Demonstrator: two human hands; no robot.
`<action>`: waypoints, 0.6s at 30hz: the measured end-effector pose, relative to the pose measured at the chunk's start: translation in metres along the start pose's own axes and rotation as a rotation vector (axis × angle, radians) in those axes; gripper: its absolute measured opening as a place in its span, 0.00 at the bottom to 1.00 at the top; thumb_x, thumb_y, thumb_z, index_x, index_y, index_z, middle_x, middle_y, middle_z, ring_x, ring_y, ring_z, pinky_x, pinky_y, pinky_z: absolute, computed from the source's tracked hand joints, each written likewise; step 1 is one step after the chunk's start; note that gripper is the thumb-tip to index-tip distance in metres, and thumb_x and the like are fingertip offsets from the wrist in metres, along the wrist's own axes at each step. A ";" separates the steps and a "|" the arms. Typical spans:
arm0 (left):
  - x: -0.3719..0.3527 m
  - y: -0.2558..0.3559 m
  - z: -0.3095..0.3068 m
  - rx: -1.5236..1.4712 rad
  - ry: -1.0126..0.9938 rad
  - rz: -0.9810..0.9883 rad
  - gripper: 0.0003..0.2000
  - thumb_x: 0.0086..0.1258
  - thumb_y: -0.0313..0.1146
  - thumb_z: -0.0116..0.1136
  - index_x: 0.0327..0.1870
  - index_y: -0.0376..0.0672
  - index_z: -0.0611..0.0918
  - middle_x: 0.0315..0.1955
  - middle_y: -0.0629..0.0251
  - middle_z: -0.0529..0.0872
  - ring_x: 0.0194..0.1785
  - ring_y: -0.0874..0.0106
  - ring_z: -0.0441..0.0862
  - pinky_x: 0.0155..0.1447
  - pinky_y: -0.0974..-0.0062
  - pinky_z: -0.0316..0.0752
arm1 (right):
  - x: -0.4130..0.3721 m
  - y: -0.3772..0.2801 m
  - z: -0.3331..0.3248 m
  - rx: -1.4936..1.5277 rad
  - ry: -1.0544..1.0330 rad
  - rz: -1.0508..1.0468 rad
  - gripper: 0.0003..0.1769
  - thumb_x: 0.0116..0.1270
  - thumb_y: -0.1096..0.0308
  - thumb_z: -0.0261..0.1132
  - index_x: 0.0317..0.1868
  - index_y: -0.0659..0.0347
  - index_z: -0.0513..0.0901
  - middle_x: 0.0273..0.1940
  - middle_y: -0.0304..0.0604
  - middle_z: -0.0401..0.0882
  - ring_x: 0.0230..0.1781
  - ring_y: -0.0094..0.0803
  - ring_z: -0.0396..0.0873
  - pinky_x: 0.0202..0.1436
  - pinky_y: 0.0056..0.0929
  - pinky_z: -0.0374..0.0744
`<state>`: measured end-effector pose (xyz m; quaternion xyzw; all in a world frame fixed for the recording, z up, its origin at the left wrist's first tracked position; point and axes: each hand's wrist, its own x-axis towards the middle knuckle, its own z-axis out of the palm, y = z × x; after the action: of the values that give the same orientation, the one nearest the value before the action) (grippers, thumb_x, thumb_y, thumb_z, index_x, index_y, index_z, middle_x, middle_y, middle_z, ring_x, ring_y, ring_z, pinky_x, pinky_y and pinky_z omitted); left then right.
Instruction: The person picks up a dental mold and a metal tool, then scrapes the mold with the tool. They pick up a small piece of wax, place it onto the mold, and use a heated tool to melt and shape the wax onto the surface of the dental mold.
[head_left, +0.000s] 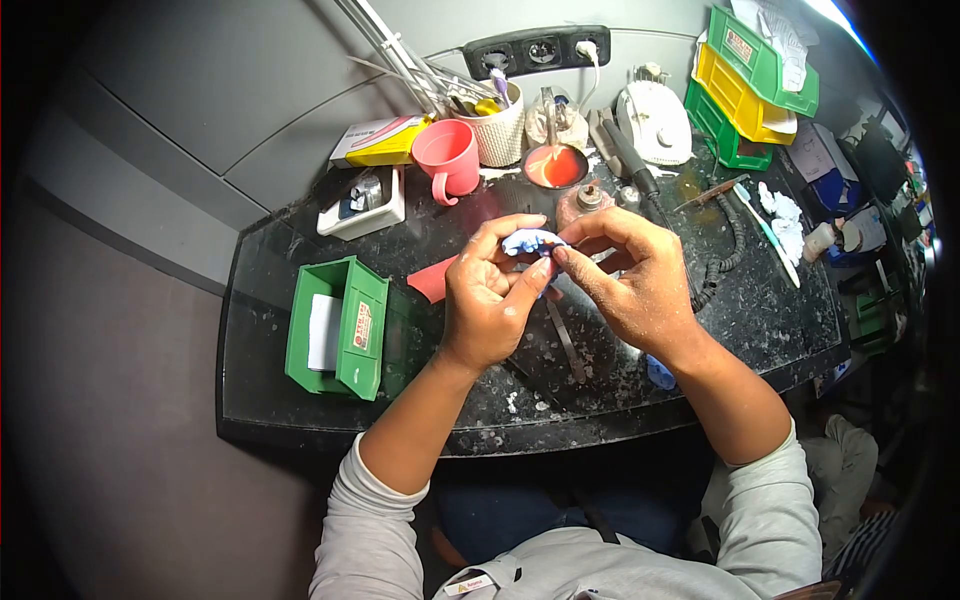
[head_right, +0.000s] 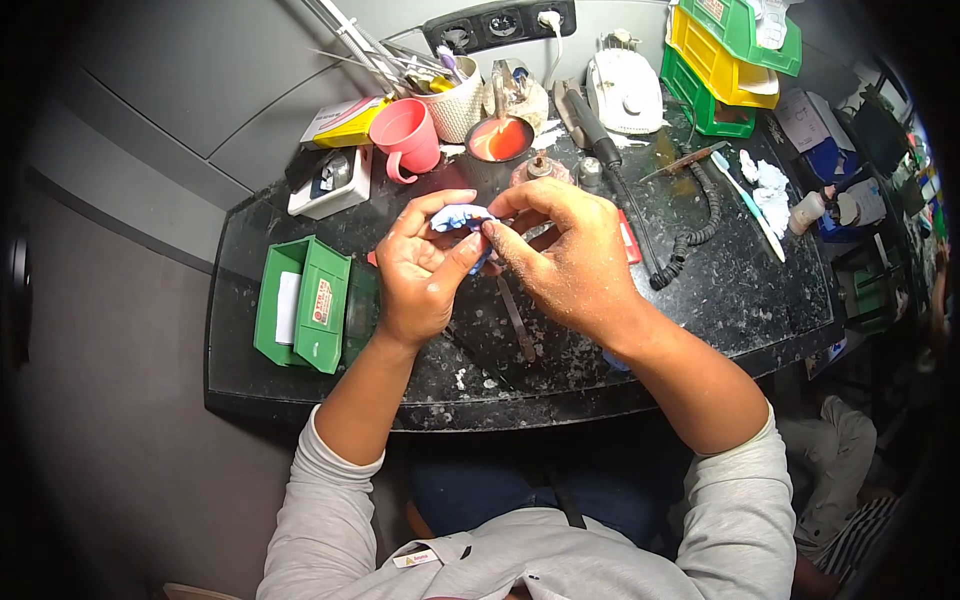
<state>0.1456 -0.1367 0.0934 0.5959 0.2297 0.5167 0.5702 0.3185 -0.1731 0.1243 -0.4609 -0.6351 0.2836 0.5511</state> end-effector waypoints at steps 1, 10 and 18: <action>0.000 0.000 0.000 -0.001 0.009 0.001 0.18 0.73 0.18 0.59 0.62 0.30 0.74 0.49 0.56 0.85 0.50 0.71 0.86 0.49 0.71 0.89 | 0.000 0.000 0.000 0.000 0.000 0.000 0.08 0.65 0.78 0.72 0.43 0.73 0.85 0.39 0.48 0.87 0.38 0.30 0.89 0.38 0.26 0.90; 0.000 0.002 0.000 0.003 -0.016 -0.011 0.19 0.73 0.16 0.57 0.64 0.32 0.74 0.50 0.59 0.83 0.52 0.74 0.85 0.49 0.75 0.89 | 0.000 0.003 0.000 0.003 0.005 0.005 0.08 0.65 0.78 0.72 0.43 0.72 0.86 0.39 0.48 0.87 0.37 0.29 0.89 0.38 0.26 0.90; 0.001 0.002 -0.001 -0.002 -0.014 -0.022 0.18 0.74 0.16 0.57 0.64 0.33 0.74 0.50 0.60 0.83 0.52 0.75 0.84 0.49 0.76 0.88 | 0.000 0.001 0.001 0.017 0.007 0.014 0.07 0.65 0.79 0.72 0.43 0.72 0.86 0.39 0.47 0.87 0.37 0.29 0.89 0.37 0.25 0.89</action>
<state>0.1445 -0.1361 0.0952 0.5965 0.2317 0.5063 0.5781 0.3178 -0.1723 0.1234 -0.4616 -0.6276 0.2910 0.5553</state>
